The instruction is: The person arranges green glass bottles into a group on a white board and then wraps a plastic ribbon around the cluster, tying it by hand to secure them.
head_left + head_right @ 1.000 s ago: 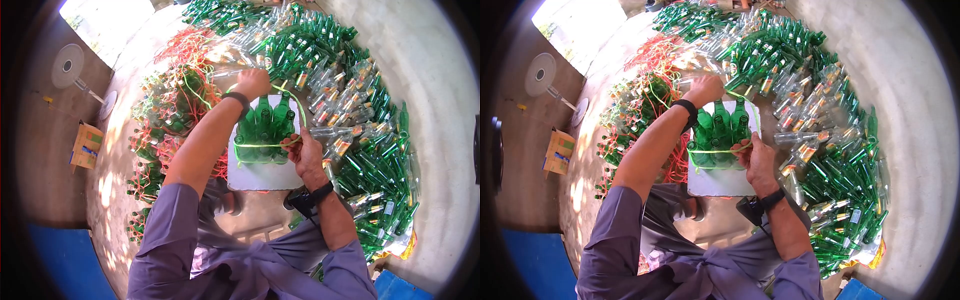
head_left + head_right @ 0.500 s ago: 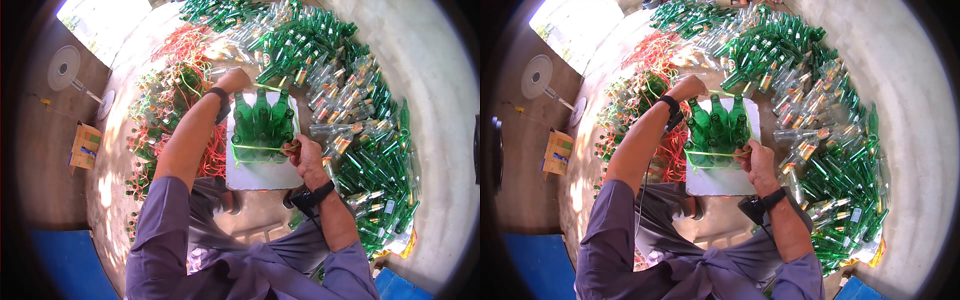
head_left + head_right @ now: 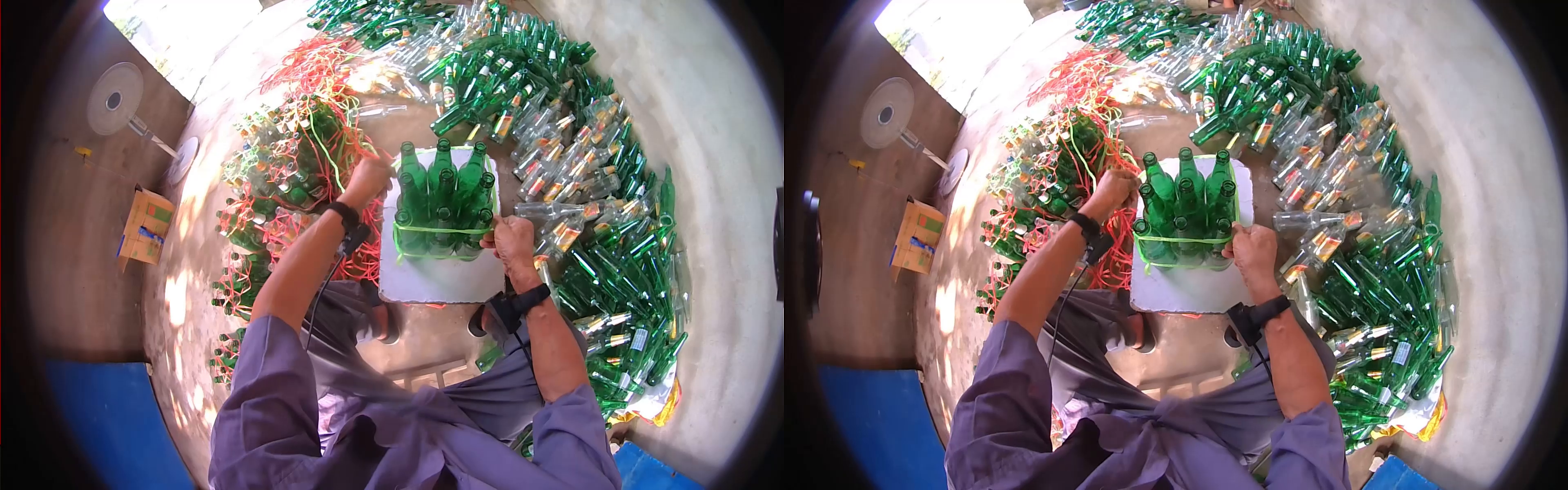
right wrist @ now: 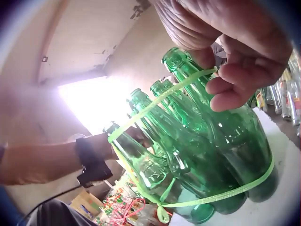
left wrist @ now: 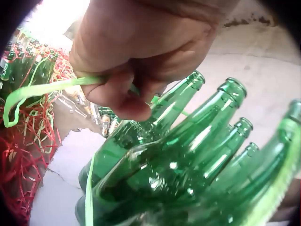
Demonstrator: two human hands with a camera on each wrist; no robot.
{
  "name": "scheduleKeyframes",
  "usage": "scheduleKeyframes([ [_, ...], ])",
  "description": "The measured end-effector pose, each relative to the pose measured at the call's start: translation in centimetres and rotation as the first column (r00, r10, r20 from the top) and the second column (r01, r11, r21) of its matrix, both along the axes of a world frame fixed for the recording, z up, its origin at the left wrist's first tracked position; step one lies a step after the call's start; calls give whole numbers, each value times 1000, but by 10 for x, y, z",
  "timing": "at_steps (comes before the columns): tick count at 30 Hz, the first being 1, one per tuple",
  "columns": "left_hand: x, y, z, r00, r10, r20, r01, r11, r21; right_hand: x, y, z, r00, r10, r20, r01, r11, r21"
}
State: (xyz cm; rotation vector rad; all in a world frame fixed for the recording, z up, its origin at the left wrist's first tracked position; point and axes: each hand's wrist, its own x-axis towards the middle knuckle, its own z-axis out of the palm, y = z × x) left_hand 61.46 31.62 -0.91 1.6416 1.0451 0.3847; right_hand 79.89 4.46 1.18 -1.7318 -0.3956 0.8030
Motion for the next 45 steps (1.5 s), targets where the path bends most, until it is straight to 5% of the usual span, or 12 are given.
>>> scheduleKeyframes([
  [1,-8,-9,-2,997,-23,74,21,1000,20,1,0,-5,1000,28,-1,-28,1000,-4],
  [2,-14,-13,-5,997,-76,-33,79,989,128,3,-1,-10,998,57,-4,-57,998,-10],
  [4,-38,-25,-13,969,-80,235,115,983,-141,5,0,-8,997,56,-54,-56,998,-8],
  [13,-73,-119,36,1000,-21,5,21,995,-102,-6,2,0,1000,10,15,-11,999,34],
  [23,-85,-189,31,998,-56,40,59,995,-76,4,2,-41,999,33,37,-34,999,36],
  [34,-91,-248,38,989,30,143,2,976,-216,-26,-15,-5,987,-57,-150,53,998,-29],
  [36,-94,-258,35,986,-49,159,83,974,-210,-31,-21,-1,987,-45,-156,40,999,-34],
  [41,-94,-274,20,978,-76,195,118,969,-218,-54,-24,10,815,370,-445,-376,923,78],
  [45,-90,-281,10,976,-72,204,110,977,-184,-91,-24,14,771,565,-295,-552,823,135],
])
